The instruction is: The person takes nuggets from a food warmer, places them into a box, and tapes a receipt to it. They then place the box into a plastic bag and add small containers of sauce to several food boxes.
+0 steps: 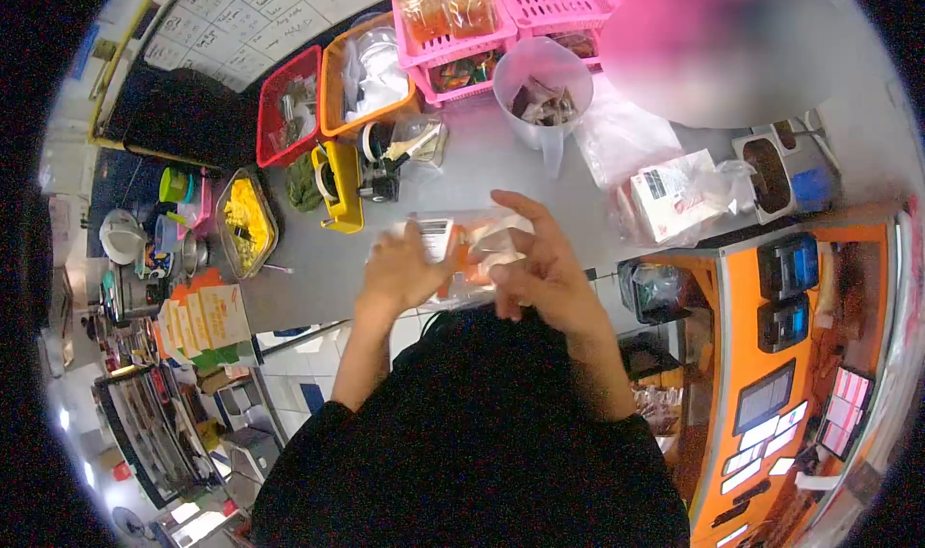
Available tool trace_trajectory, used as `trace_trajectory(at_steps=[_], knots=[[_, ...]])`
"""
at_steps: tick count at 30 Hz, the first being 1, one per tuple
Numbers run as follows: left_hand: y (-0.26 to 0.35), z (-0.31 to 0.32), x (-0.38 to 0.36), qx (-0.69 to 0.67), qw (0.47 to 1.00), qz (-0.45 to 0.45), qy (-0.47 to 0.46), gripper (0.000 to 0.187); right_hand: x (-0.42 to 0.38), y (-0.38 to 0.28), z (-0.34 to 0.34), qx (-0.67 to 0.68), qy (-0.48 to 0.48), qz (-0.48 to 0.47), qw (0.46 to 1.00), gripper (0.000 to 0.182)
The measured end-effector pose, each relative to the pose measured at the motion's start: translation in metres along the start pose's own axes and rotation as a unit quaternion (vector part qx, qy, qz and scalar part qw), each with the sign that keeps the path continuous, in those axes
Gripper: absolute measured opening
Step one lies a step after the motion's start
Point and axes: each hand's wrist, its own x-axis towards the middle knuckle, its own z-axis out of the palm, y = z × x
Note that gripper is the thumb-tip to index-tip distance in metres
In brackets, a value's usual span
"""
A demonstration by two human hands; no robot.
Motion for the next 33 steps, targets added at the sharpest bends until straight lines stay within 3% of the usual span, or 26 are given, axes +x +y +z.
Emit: trace_trajectory(at_steps=[2, 3, 4, 5, 6, 7, 8, 9, 10, 11, 12, 14, 16, 17, 18, 19, 20, 22, 23, 25, 26, 28, 29, 31, 33], knots=[[0.001, 0.034, 0.025, 0.034, 0.997, -0.013, 0.063, 0.102, 0.002, 0.0, 0.012, -0.012, -0.009, 0.012, 1.0, 0.073], [0.0, 0.041, 0.045, 0.018, 0.999, -0.032, -0.012, 0.099, 0.003, 0.0, 0.014, -0.025, -0.013, 0.018, 0.999, 0.074], [-0.002, 0.048, 0.051, 0.015, 0.999, -0.039, -0.012, 0.099, 0.003, 0.0, 0.014, -0.024, -0.018, 0.022, 0.999, 0.074], [-0.003, 0.055, 0.055, -0.257, 0.966, -0.011, 0.005, 0.089, 0.003, 0.0, 0.014, -0.029, -0.006, 0.02, 0.999, 0.069], [-0.006, 0.063, 0.06, -0.509, 0.86, 0.018, 0.024, 0.078, 0.003, 0.001, 0.013, -0.034, 0.007, 0.017, 0.999, 0.063], [-0.015, 0.072, 0.067, -0.467, 0.881, 0.045, 0.058, 0.096, 0.004, 0.002, 0.01, -0.031, 0.004, 0.021, 0.999, 0.063], [-0.01, 0.071, 0.058, -0.465, 0.882, 0.041, 0.059, 0.096, 0.005, 0.005, 0.004, -0.137, 0.009, 0.043, 0.99, 0.051], [-0.001, 0.07, 0.041, -0.247, 0.955, -0.003, 0.165, 0.097, 0.005, 0.009, -0.002, -0.241, 0.015, 0.066, 0.968, 0.039], [0.003, 0.07, 0.029, -0.011, 0.965, -0.044, 0.258, 0.097, 0.006, 0.016, -0.007, -0.237, 0.014, 0.067, 0.969, 0.039], [-0.013, 0.092, 0.037, 0.031, 0.966, -0.008, 0.258, 0.094, 0.007, 0.027, -0.014, -0.362, -0.024, 0.023, 0.931, 0.029], [-0.018, 0.092, 0.033, 0.034, 0.966, -0.009, 0.255, 0.094, 0.007, 0.039, -0.018, -0.48, -0.06, -0.022, 0.875, 0.019], [-0.027, 0.091, 0.025, -0.164, 0.967, 0.139, 0.139, 0.064, 0.006, 0.053, -0.019, -0.515, -0.033, -0.014, 0.856, 0.021], [-0.04, 0.084, 0.014, -0.152, 0.978, 0.101, 0.105, 0.066, 0.01, 0.057, -0.014, -0.595, -0.024, -0.093, 0.798, 0.031], [-0.042, 0.07, 0.005, -0.142, 0.985, 0.075, 0.069, 0.064, 0.013, 0.061, -0.012, -0.594, -0.025, -0.089, 0.799, 0.031], [-0.043, 0.061, -0.003, -0.131, 0.99, 0.05, 0.033, 0.063, 0.017, 0.068, -0.011, -0.671, -0.063, -0.042, 0.738, 0.034], [-0.046, 0.058, -0.006, -0.025, 0.999, 0.038, 0.018, 0.063, 0.019, 0.076, -0.012, -0.738, -0.102, 0.005, 0.667, 0.037], [-0.047, 0.054, -0.014, -0.026, 0.999, 0.034, 0.014, 0.063, 0.019, 0.089, -0.018, -0.736, -0.105, 0.008, 0.668, 0.037], [-0.044, 0.034, -0.031, 0.195, 0.976, 0.091, -0.043, 0.055, 0.02, 0.114, -0.032, -0.774, -0.068, -0.06, 0.626, 0.04], [-0.04, 0.021, -0.038, 0.189, 0.977, 0.089, -0.043, 0.055, 0.021, 0.116, -0.032, -0.776, -0.073, -0.059, 0.623, 0.04], [-0.034, 0.001, -0.051, 0.228, 0.925, 0.247, -0.177, 0.047, 0.016, 0.119, -0.03, -0.8, -0.053, -0.046, 0.596, 0.042], [-0.035, -0.001, -0.053, 0.22, 0.927, 0.247, -0.176, 0.047, 0.015, 0.119, -0.028, -0.802, -0.059, -0.044, 0.592, 0.042], [-0.039, -0.004, -0.054, 0.28, 0.876, 0.389, -0.058, 0.037, 0.014, 0.118, -0.018, -0.831, -0.062, -0.038, 0.551, 0.049], [-0.038, -0.007, -0.047, 0.325, 0.876, 0.352, -0.056, 0.026, 0.013, 0.117, -0.015, -0.833, -0.067, -0.038, 0.548, 0.049], [-0.059, -0.013, -0.024, 0.37, 0.838, 0.387, 0.101, 0.018, 0.01, 0.113, -0.007, -0.827, -0.098, 0.019, 0.553, 0.05], [-0.083, -0.024, -0.002, 0.392, 0.832, 0.38, 0.099, 0.015, 0.008, 0.097, -0.004, -0.81, -0.126, 0.019, 0.572, 0.051]])
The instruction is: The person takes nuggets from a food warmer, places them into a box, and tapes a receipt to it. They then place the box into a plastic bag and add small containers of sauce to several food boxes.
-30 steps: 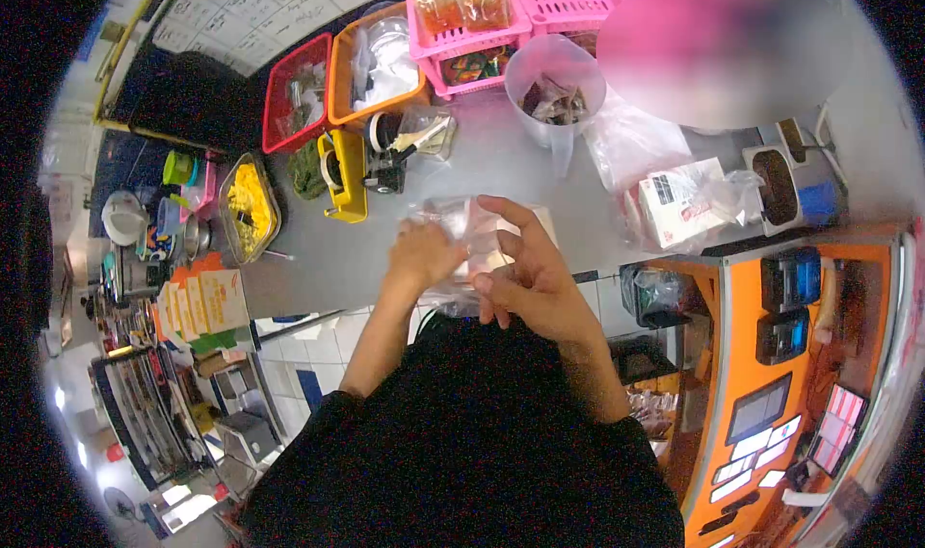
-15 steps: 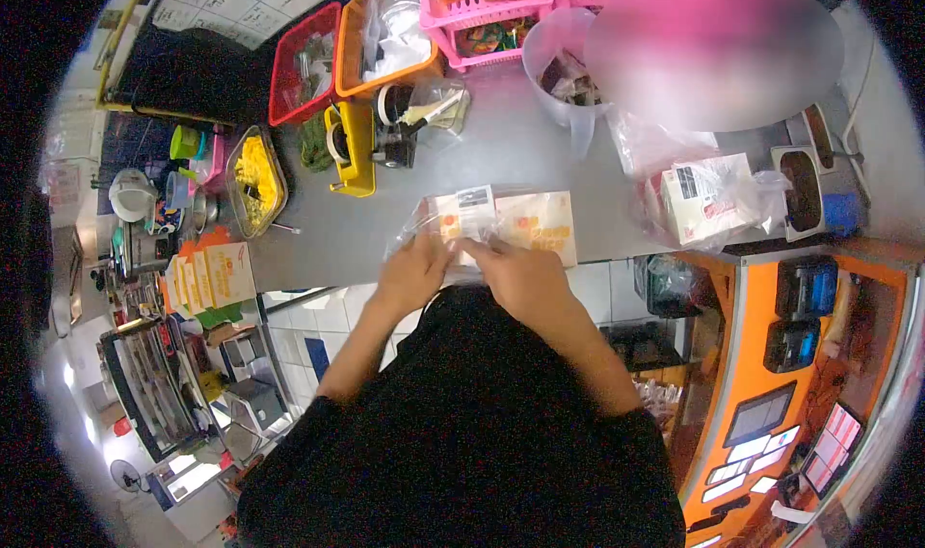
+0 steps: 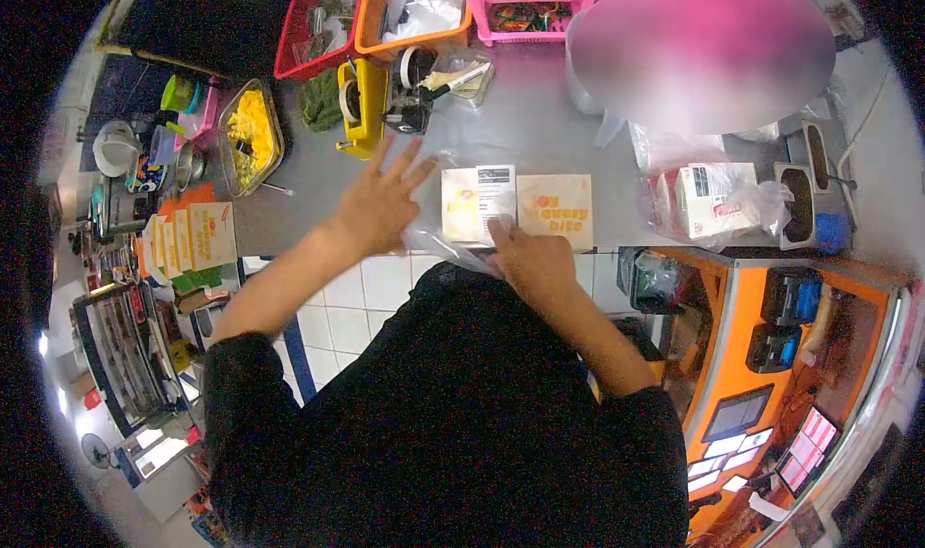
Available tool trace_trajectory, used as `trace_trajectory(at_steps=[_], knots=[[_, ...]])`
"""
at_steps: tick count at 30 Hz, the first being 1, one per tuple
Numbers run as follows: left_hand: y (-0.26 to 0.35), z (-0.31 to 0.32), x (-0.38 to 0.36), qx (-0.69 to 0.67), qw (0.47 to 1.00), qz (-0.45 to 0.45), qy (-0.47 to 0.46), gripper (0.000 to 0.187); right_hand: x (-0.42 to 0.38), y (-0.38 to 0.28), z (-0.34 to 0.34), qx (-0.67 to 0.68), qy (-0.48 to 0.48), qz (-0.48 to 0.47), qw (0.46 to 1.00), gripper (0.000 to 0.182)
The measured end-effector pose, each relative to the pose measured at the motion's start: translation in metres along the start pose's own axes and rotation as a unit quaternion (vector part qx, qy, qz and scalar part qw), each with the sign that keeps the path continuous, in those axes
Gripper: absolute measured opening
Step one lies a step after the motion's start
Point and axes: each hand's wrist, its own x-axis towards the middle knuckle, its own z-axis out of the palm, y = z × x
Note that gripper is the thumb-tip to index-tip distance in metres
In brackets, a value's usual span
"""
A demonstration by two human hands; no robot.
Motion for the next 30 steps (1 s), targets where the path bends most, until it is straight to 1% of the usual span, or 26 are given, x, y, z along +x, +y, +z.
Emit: trace_trajectory(at_steps=[1, 2, 4, 5, 7, 8, 10, 11, 13, 14, 16, 17, 19, 20, 21, 22, 23, 25, 26, 27, 28, 29, 30], knots=[[-0.009, 0.004, -0.001, 0.024, 1.0, 0.0, -0.013, 0.014, -0.002, 0.005, -0.007, 0.026, -0.011, -0.025, 0.999, 0.051], [-0.012, 0.003, -0.003, 0.027, 1.0, 0.001, -0.008, 0.014, -0.003, 0.013, -0.013, 0.023, -0.008, -0.023, 0.999, 0.051], [-0.012, 0.0, -0.008, -0.016, 0.998, 0.028, 0.046, 0.013, -0.009, 0.028, -0.018, -0.04, 0.024, -0.036, 0.998, 0.047], [-0.01, -0.004, -0.01, -0.017, 0.998, 0.034, 0.048, 0.013, -0.008, 0.032, -0.017, -0.04, 0.023, -0.029, 0.999, 0.047], [-0.006, -0.016, -0.01, -0.055, 0.992, 0.072, 0.085, 0.013, -0.002, 0.041, -0.012, -0.051, 0.014, -0.034, 0.998, 0.049], [-0.005, -0.017, -0.01, -0.051, 0.992, 0.075, 0.091, 0.013, -0.002, 0.044, -0.012, -0.056, 0.017, -0.029, 0.998, 0.049], [-0.003, -0.016, -0.011, -0.14, 0.984, 0.111, 0.019, 0.018, -0.003, 0.045, -0.011, -0.047, 0.023, -0.038, 0.998, 0.049], [-0.004, -0.013, -0.011, -0.139, 0.983, 0.114, 0.022, 0.018, -0.005, 0.044, -0.011, -0.05, 0.023, -0.034, 0.998, 0.049], [-0.006, -0.005, -0.011, -0.182, 0.98, 0.083, 0.022, 0.024, -0.007, 0.043, -0.013, -0.024, 0.062, -0.024, 0.997, 0.048], [-0.007, -0.007, -0.011, -0.183, 0.979, 0.083, 0.027, 0.024, -0.009, 0.043, -0.013, -0.028, 0.061, -0.024, 0.997, 0.048], [-0.011, -0.018, -0.012, -0.211, 0.974, 0.07, -0.042, 0.026, -0.01, 0.043, -0.014, -0.008, 0.074, -0.012, 0.997, 0.054], [-0.012, -0.025, -0.012, -0.21, 0.975, 0.069, -0.036, 0.026, -0.011, 0.045, -0.016, -0.014, 0.076, -0.013, 0.997, 0.054], [-0.012, -0.037, -0.01, -0.192, 0.974, 0.094, -0.074, 0.028, -0.012, 0.049, -0.019, 0.049, 0.116, -0.058, 0.99, 0.049], [-0.014, -0.039, -0.01, -0.189, 0.975, 0.092, -0.069, 0.028, -0.014, 0.043, -0.034, 0.045, 0.12, -0.06, 0.99, 0.049], [-0.014, -0.039, -0.009, -0.211, 0.971, 0.107, 0.026, 0.028, -0.02, 0.032, -0.062, 0.289, 0.113, 0.053, 0.949, 0.046], [-0.014, -0.038, -0.009, -0.232, 0.958, 0.122, 0.119, 0.028, -0.025, 0.024, -0.085, 0.514, 0.096, 0.162, 0.837, 0.043], [-0.016, -0.037, -0.008, -0.231, 0.958, 0.123, 0.119, 0.028, -0.027, 0.02, -0.098, 0.514, 0.098, 0.162, 0.837, 0.043], [-0.018, -0.033, -0.002, -0.296, 0.923, 0.161, 0.185, 0.025, -0.03, 0.017, -0.115, 0.657, 0.208, 0.144, 0.71, 0.045], [-0.018, -0.031, 0.001, -0.291, 0.923, 0.169, 0.185, 0.025, -0.023, 0.013, -0.118, 0.643, 0.171, 0.111, 0.738, 0.057], [-0.02, -0.031, 0.003, -0.342, 0.915, 0.163, 0.138, 0.025, -0.017, 0.004, -0.116, 0.643, 0.182, 0.112, 0.735, 0.057], [-0.023, -0.033, 0.005, -0.389, 0.904, 0.155, 0.09, 0.025, -0.009, -0.006, -0.114, 0.579, 0.138, 0.044, 0.802, 0.063], [-0.025, -0.039, 0.006, -0.38, 0.906, 0.162, 0.089, 0.025, -0.001, -0.016, -0.111, 0.504, 0.091, -0.024, 0.858, 0.068], [-0.026, -0.044, 0.005, -0.391, 0.907, 0.117, 0.102, 0.027, 0.008, -0.027, -0.103, 0.505, 0.101, -0.024, 0.857, 0.068]])
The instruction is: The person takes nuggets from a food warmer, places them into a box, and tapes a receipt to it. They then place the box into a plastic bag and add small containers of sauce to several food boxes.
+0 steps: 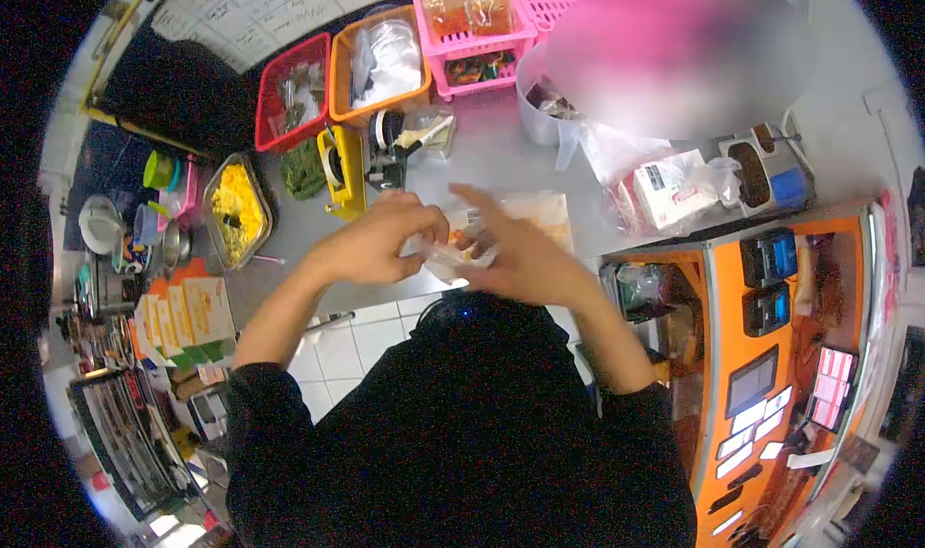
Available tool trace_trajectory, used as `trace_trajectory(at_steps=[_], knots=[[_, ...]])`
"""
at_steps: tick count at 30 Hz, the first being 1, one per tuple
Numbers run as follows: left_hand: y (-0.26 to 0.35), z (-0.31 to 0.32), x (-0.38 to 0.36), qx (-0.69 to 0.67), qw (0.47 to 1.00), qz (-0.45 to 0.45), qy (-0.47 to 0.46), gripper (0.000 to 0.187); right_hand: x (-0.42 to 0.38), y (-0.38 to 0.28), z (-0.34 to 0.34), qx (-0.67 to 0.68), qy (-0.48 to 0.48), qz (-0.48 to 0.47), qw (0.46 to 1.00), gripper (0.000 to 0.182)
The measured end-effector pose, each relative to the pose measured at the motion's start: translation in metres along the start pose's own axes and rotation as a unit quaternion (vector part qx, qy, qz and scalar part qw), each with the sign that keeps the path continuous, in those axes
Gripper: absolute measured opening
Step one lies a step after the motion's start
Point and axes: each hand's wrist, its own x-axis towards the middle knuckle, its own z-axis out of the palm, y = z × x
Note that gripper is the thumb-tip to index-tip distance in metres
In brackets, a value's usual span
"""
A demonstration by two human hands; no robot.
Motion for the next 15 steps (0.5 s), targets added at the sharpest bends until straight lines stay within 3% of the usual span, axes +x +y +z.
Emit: trace_trajectory(at_steps=[1, 2, 3, 5, 7, 9, 10, 12, 13, 15], knots=[[0.003, -0.003, -0.001, -0.004, 0.999, -0.038, 0.031, 0.029, 0.005, 0.006, 0.018, -0.063, 0.019, -0.016, 0.998, 0.071], [0.002, 0.006, -0.001, 0.057, 0.993, 0.003, 0.104, 0.027, 0.008, 0.01, 0.03, -0.126, 0.037, -0.03, 0.991, 0.073], [0.008, 0.008, -0.004, 0.062, 0.993, 0.007, 0.1, 0.027, 0.01, 0.01, 0.036, -0.124, 0.045, -0.032, 0.991, 0.073], [0.02, 0.009, -0.01, 0.241, 0.957, 0.006, 0.162, 0.024, 0.015, 0.009, 0.044, -0.023, 0.043, 0.058, 0.997, 0.077], [0.024, -0.002, -0.019, 0.248, 0.952, -0.002, 0.181, 0.019, 0.012, 0.019, 0.043, 0.022, 0.06, 0.018, 0.998, 0.077], [0.02, -0.005, -0.027, 0.127, 0.968, -0.073, 0.206, 0.016, 0.007, 0.016, 0.039, 0.102, 0.069, 0.018, 0.992, 0.074], [0.02, -0.003, -0.026, 0.128, 0.968, -0.073, 0.203, 0.016, 0.009, 0.016, 0.043, 0.105, 0.07, 0.018, 0.992, 0.074], [0.021, 0.008, -0.023, 0.039, 0.973, -0.011, 0.227, 0.03, 0.011, 0.018, 0.057, 0.005, 0.077, -0.099, 0.992, 0.07], [0.023, 0.014, -0.021, 0.039, 0.974, -0.01, 0.224, 0.03, 0.009, 0.017, 0.059, 0.008, 0.079, -0.098, 0.992, 0.07], [0.02, 0.025, -0.016, -0.076, 0.902, -0.016, 0.424, 0.056, 0.011, 0.012, 0.053, 0.228, 0.159, -0.054, 0.959, 0.071]])
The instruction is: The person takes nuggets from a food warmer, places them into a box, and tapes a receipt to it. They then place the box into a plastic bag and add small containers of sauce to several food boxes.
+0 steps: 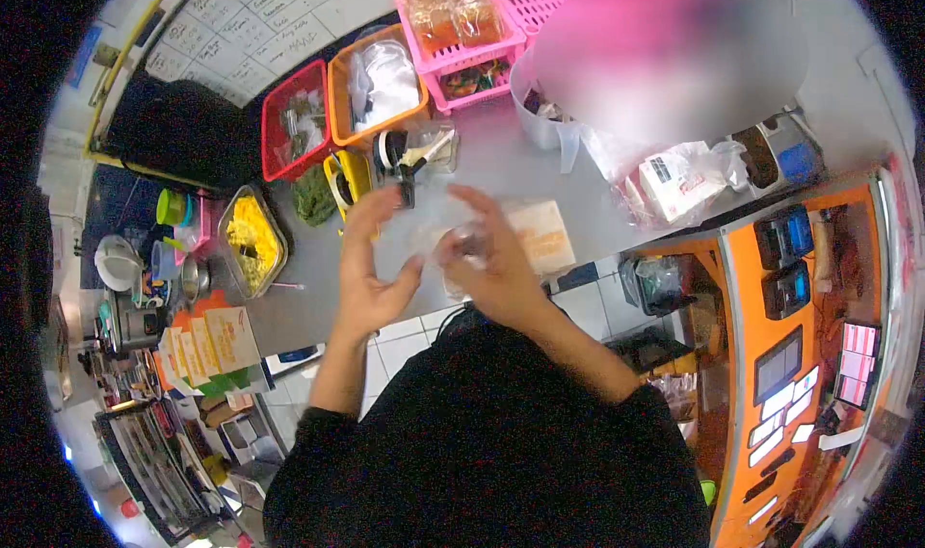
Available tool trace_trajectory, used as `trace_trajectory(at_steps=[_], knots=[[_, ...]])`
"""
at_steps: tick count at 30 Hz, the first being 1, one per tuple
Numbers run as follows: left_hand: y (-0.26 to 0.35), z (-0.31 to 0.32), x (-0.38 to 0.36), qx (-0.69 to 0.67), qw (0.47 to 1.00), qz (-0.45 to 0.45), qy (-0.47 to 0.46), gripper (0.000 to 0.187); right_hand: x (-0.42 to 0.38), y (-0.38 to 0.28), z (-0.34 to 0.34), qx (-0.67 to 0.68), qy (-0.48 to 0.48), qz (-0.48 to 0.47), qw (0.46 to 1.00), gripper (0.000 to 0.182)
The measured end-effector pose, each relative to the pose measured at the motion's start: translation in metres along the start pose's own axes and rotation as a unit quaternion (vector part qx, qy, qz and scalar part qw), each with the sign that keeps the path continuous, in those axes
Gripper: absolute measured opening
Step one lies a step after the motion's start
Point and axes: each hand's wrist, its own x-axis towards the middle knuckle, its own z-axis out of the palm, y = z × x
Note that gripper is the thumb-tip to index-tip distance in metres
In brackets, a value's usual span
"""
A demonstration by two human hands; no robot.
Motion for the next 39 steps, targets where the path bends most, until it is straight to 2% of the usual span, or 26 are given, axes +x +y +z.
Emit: trace_trajectory(at_steps=[1, 4, 5, 6, 8, 9, 10, 11, 12, 14, 15, 16, 17, 18, 20, 21, 23, 24, 26, 27, 30, 31, 32, 36, 38, 39], knots=[[-0.014, 0.008, -0.011, -0.19, 0.975, -0.112, 0.017, 0.081, 0.0, -0.012, -0.001, 0.071, 0.052, 0.016, 0.996, 0.066], [-0.06, 0.078, -0.046, -0.057, 0.988, -0.117, -0.083, 0.074, 0.001, -0.019, -0.005, 0.071, -0.015, 0.132, 0.989, 0.059], [-0.069, 0.102, -0.049, -0.059, 0.988, -0.118, -0.086, 0.074, 0.0, 0.005, 0.005, -0.058, -0.033, 0.014, 0.998, 0.058], [-0.079, 0.126, -0.042, -0.005, 0.993, -0.101, -0.065, 0.069, -0.001, 0.006, 0.013, -0.059, -0.03, 0.014, 0.998, 0.058], [-0.094, 0.14, -0.047, 0.041, 0.995, -0.083, -0.046, 0.064, -0.006, 0.004, 0.019, -0.267, -0.138, 0.053, 0.952, 0.059], [-0.103, 0.137, -0.049, 0.022, 0.987, -0.046, -0.155, 0.055, -0.012, 0.002, 0.016, -0.273, -0.13, 0.055, 0.951, 0.059], [-0.112, 0.147, -0.049, -0.001, 0.965, -0.002, -0.262, 0.047, -0.018, -0.003, 0.007, -0.405, -0.188, 0.031, 0.894, 0.061], [-0.169, 0.2, -0.07, 0.125, 0.967, 0.006, -0.223, 0.037, -0.022, -0.009, -0.005, -0.528, -0.238, 0.011, 0.815, 0.064], [-0.141, 0.193, -0.052, 0.112, 0.967, 0.023, -0.226, 0.037, -0.027, -0.019, -0.022, -0.54, -0.221, 0.018, 0.812, 0.064], [-0.091, 0.153, -0.038, 0.003, 0.953, -0.228, -0.2, 0.025, -0.046, -0.039, -0.059, -0.491, -0.068, -0.041, 0.868, 0.064], [-0.097, 0.154, -0.038, -0.004, 0.954, -0.213, -0.211, 0.025, -0.053, -0.035, -0.077, -0.439, 0.067, 0.057, 0.894, 0.091], [-0.106, 0.158, -0.037, 0.0, 0.985, -0.078, -0.152, 0.02, -0.056, -0.016, -0.087, -0.443, 0.085, 0.057, 0.891, 0.091], [-0.109, 0.163, -0.035, 0.0, 0.994, 0.059, -0.089, 0.016, -0.057, 0.015, -0.099, -0.551, 0.031, 0.073, 0.831, 0.102], [-0.105, 0.165, -0.035, -0.006, 0.992, 0.075, -0.1, 0.016, -0.056, 0.05, -0.11, -0.644, -0.023, 0.092, 0.759, 0.113], [-0.099, 0.164, -0.03, -0.126, 0.975, -0.101, -0.153, 0.028, -0.054, 0.085, -0.096, -0.699, -0.05, 0.075, 0.709, 0.124], [-0.089, 0.162, -0.023, -0.124, 0.975, -0.089, -0.163, 0.028, -0.05, 0.086, -0.086, -0.684, -0.024, 0.07, 0.725, 0.124], [-0.069, 0.163, -0.016, 0.054, 0.939, -0.237, -0.242, 0.031, -0.045, 0.092, -0.072, -0.668, 0.009, 0.064, 0.741, 0.124], [-0.069, 0.17, -0.016, 0.057, 0.94, -0.23, -0.245, 0.031, -0.042, 0.097, -0.068, -0.669, 0.039, 0.048, 0.74, 0.115], [-0.079, 0.182, -0.023, -0.004, 0.985, -0.15, -0.084, 0.027, -0.035, 0.101, -0.063, -0.666, 0.071, 0.032, 0.742, 0.106], [-0.084, 0.186, -0.028, 0.001, 0.985, -0.149, -0.087, 0.027, -0.032, 0.097, -0.059, -0.658, 0.072, 0.051, 0.747, 0.097], [-0.074, 0.197, -0.025, -0.014, 0.967, -0.249, -0.055, 0.03, -0.023, 0.11, -0.056, -0.648, 0.097, 0.063, 0.753, 0.083], [-0.055, 0.2, -0.016, -0.23, 0.894, -0.379, 0.066, 0.03, -0.022, 0.117, -0.056, -0.647, 0.122, 0.056, 0.751, 0.078], [-0.041, 0.201, -0.006, -0.427, 0.747, -0.475, 0.183, 0.03, -0.02, 0.119, -0.055, -0.643, 0.121, 0.056, 0.754, 0.078], [-0.045, 0.179, -0.02, -0.423, 0.747, -0.504, 0.097, 0.037, -0.009, 0.122, -0.057, -0.645, 0.053, 0.117, 0.753, 0.078], [-0.036, 0.168, -0.027, -0.438, 0.753, -0.489, 0.034, 0.037, -0.008, 0.15, -0.054, -0.784, 0.067, 0.075, 0.613, 0.079], [-0.005, 0.165, -0.013, -0.432, 0.75, -0.496, 0.07, 0.035, -0.009, 0.118, -0.061, -0.647, 0.048, 0.091, 0.756, 0.071]])
